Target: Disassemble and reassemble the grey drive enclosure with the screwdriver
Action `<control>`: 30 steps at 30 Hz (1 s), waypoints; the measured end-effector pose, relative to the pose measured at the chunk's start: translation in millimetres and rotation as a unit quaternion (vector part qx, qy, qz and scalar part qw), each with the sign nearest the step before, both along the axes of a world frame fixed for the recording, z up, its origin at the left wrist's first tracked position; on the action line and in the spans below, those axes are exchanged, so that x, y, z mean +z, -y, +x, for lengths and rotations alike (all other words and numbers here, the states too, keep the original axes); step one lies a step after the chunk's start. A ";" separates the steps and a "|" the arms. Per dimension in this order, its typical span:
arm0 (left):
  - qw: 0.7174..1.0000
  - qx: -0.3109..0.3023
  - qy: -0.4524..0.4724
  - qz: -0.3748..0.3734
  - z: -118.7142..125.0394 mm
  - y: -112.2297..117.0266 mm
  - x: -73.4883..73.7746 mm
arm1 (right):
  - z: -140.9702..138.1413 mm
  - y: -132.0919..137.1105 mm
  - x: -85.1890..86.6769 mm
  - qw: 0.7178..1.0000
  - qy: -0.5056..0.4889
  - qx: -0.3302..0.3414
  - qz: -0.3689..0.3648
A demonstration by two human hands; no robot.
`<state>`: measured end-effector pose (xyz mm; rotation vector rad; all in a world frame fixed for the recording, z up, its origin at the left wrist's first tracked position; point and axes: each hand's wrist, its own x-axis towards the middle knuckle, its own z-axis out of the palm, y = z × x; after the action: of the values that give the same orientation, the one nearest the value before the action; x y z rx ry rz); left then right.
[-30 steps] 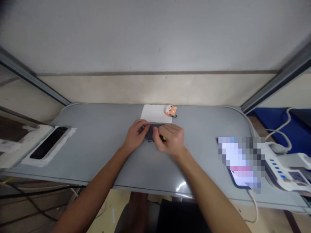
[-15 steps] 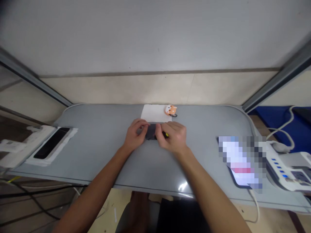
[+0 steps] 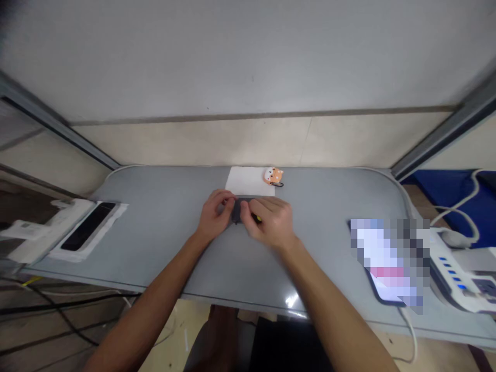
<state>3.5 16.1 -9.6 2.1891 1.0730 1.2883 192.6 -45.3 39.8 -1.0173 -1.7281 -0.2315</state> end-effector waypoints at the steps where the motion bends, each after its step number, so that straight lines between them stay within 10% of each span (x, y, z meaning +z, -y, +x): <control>1: 1.000 -0.001 0.003 0.001 0.0 -0.2 -0.1 | 0.0 -0.1 0.4 1.000 0.002 0.002 0.004; 30: 1.000 0.005 -0.008 -0.008 0.6 2.4 4.5 | 1.7 -0.2 -0.7 1.000 -0.009 0.002 -0.024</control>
<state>4.1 13.8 -5.2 2.1877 1.0980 1.2638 194.4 -45.1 39.2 -1.0485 -1.7257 -0.1775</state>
